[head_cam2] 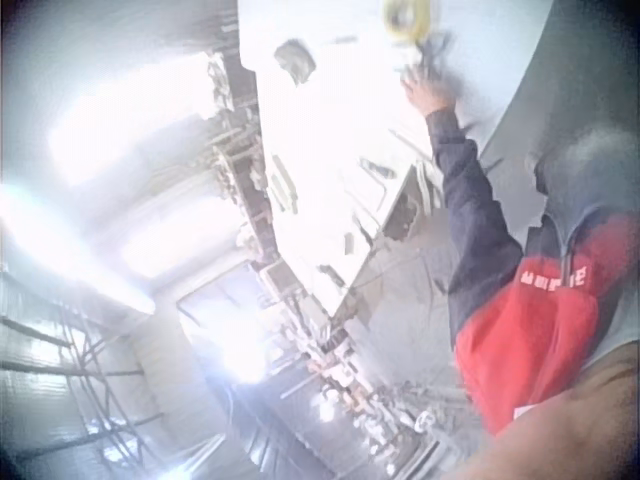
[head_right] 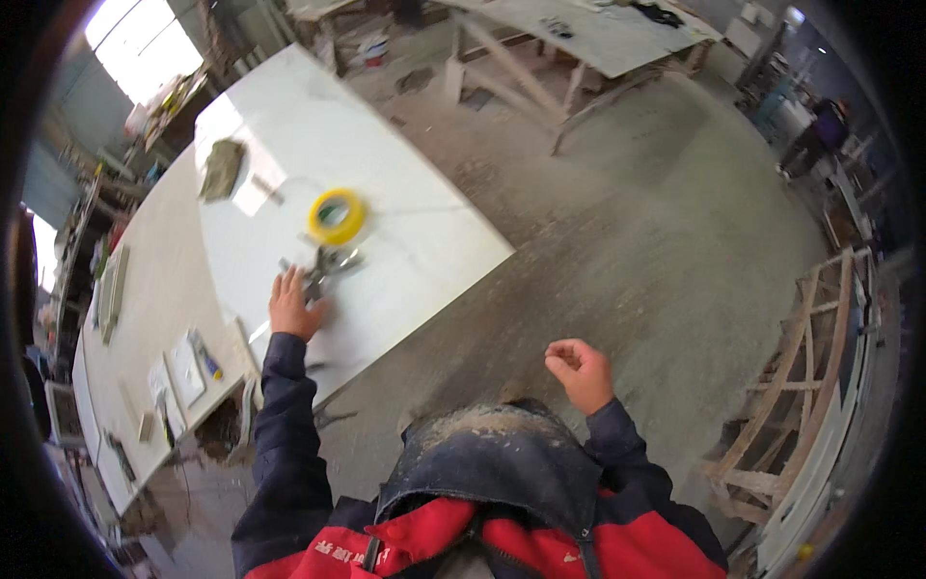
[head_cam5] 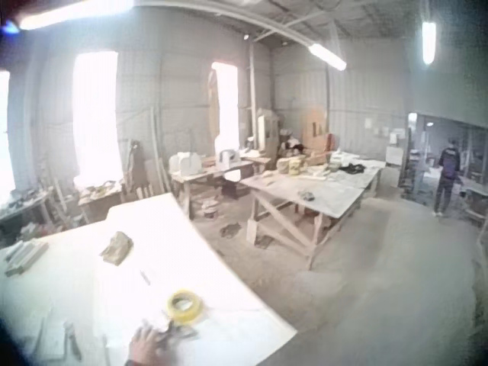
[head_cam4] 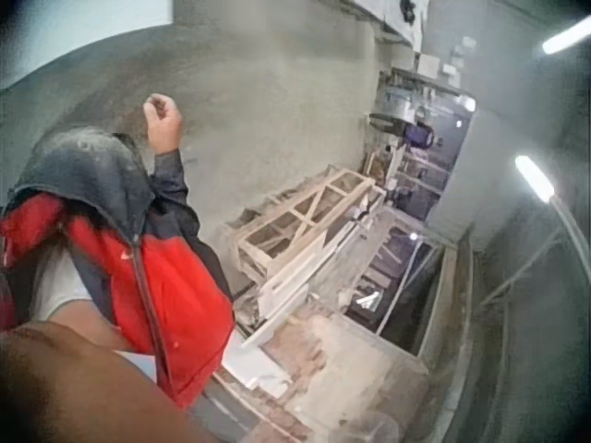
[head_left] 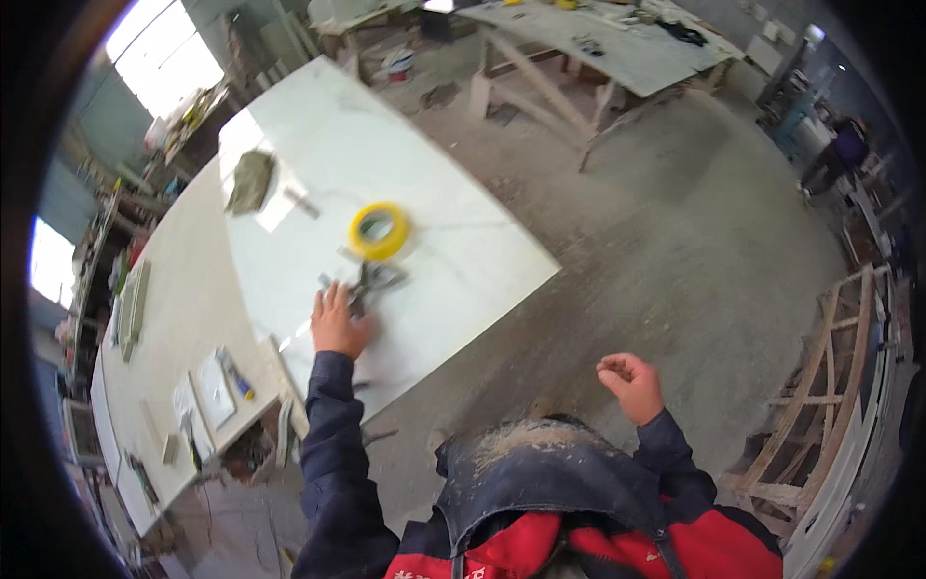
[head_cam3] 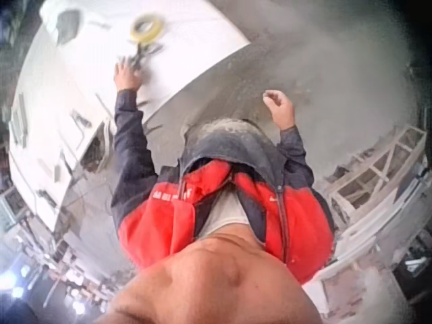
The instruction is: The person applies a white adhesive to the edge of a large white tile using a putty knife, then retrieves clamps and a wooden spacer from a nearby box. They position the spacer against the tile edge and secure it with clamps, then apply yellow tape to the tile edge.
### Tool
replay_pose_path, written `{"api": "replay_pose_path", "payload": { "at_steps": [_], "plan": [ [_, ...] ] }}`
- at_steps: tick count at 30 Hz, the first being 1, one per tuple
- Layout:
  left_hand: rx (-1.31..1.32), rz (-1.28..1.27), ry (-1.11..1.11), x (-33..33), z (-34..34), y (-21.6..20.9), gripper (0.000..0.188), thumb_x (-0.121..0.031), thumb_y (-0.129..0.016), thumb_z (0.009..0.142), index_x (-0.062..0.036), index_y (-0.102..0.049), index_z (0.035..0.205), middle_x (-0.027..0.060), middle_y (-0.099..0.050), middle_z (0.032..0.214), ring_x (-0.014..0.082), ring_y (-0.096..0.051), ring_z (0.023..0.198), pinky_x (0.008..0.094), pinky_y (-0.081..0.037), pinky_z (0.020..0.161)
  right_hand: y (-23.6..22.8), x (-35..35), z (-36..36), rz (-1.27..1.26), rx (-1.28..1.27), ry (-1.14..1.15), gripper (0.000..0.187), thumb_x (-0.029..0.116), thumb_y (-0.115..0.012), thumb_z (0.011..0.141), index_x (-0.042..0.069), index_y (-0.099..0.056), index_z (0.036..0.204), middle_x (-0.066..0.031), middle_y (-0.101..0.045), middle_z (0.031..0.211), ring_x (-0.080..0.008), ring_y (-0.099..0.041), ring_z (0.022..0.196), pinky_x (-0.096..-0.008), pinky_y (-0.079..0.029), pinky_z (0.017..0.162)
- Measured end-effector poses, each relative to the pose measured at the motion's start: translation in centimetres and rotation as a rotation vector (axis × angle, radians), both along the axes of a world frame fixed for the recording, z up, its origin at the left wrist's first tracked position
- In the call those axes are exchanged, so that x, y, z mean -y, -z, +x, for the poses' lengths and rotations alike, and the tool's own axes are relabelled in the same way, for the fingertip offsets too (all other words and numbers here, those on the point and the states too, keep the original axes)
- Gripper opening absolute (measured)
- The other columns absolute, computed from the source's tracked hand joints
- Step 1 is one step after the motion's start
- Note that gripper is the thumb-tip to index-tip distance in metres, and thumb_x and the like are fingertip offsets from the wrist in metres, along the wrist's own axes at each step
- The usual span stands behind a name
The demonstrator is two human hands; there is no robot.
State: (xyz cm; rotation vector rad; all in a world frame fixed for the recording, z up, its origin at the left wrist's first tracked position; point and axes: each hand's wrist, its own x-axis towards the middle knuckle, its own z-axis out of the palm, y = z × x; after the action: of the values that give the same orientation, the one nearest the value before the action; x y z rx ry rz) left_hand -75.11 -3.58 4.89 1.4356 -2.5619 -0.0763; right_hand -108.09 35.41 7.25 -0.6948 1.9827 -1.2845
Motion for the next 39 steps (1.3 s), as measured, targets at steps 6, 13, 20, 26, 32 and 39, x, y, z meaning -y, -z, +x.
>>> {"api": "replay_pose_path", "payload": {
  "at_steps": [6, 13, 20, 26, 32, 39],
  "plan": [
    [0.115, 0.224, -0.291, 3.7, -7.2, 0.5, 0.049, -0.042, -0.074, 0.078, -0.0097, -0.065, 0.114, 0.0159, -0.064, 0.120, 0.0372, -0.062, 0.111, 0.0491, -0.049, 0.096, -0.5, -4.9, -11.3, -0.148, 0.058, 0.188, 0.023, 0.013, -0.070, 0.090, -0.001, -0.067, 0.108, -0.0062, -0.072, 0.099, -0.0116, -0.067, 0.091, -0.0279, -0.054, 0.082],
    [0.221, 0.157, -0.397, 6.3, -5.1, 2.9, 0.034, -0.031, -0.074, 0.073, -0.0021, -0.069, 0.088, 0.0213, -0.070, 0.090, 0.0422, -0.066, 0.091, 0.0501, -0.052, 0.083, 1.8, -1.8, -22.8, -0.193, 0.078, 0.141, 0.023, 0.017, -0.070, 0.092, -0.001, -0.068, 0.108, -0.0073, -0.073, 0.098, -0.0132, -0.068, 0.089, -0.0288, -0.055, 0.080],
    [-0.427, -0.014, -0.641, -0.1, -8.8, -3.2, 0.023, -0.016, -0.067, 0.073, 0.0031, -0.065, 0.086, 0.0139, -0.065, 0.071, 0.0285, -0.060, 0.061, 0.0389, -0.048, 0.061, 1.7, 7.1, -38.4, -0.078, -0.004, 0.000, 0.024, 0.015, -0.071, 0.090, 0.000, -0.068, 0.107, -0.0061, -0.073, 0.097, -0.0123, -0.067, 0.088, -0.0283, -0.053, 0.079],
    [-0.506, -0.051, -0.589, 2.1, -22.1, -7.5, 0.028, -0.019, -0.069, 0.077, 0.0028, -0.067, 0.095, 0.0195, -0.066, 0.087, 0.0370, -0.064, 0.084, 0.0446, -0.050, 0.077, 1.4, 14.4, -50.8, -0.124, 0.148, -0.094, 0.023, 0.010, -0.069, 0.089, -0.003, -0.066, 0.108, -0.0087, -0.072, 0.097, -0.0142, -0.067, 0.086, -0.0290, -0.054, 0.078],
    [-0.242, -0.032, -0.600, 7.0, -35.1, -8.0, 0.025, -0.021, -0.074, 0.073, 0.0006, -0.068, 0.085, 0.0164, -0.062, 0.078, 0.0338, -0.063, 0.077, 0.0407, -0.049, 0.069, 1.7, 24.4, -59.7, -0.138, 0.337, -0.063, 0.022, 0.006, -0.065, 0.091, -0.005, -0.063, 0.109, -0.0129, -0.072, 0.098, -0.0170, -0.069, 0.085, -0.0289, -0.055, 0.076],
    [-0.137, 0.087, -0.831, 13.0, -42.3, -3.7, 0.032, -0.027, -0.075, 0.071, 0.0009, -0.068, 0.084, 0.0205, -0.066, 0.092, 0.0399, -0.064, 0.090, 0.0471, -0.050, 0.079, 3.2, 40.4, -69.0, -0.120, 0.420, -0.315, 0.022, 0.008, -0.066, 0.092, -0.005, -0.063, 0.109, -0.0120, -0.072, 0.098, -0.0159, -0.068, 0.086, -0.0290, -0.055, 0.077]
  ]
}}
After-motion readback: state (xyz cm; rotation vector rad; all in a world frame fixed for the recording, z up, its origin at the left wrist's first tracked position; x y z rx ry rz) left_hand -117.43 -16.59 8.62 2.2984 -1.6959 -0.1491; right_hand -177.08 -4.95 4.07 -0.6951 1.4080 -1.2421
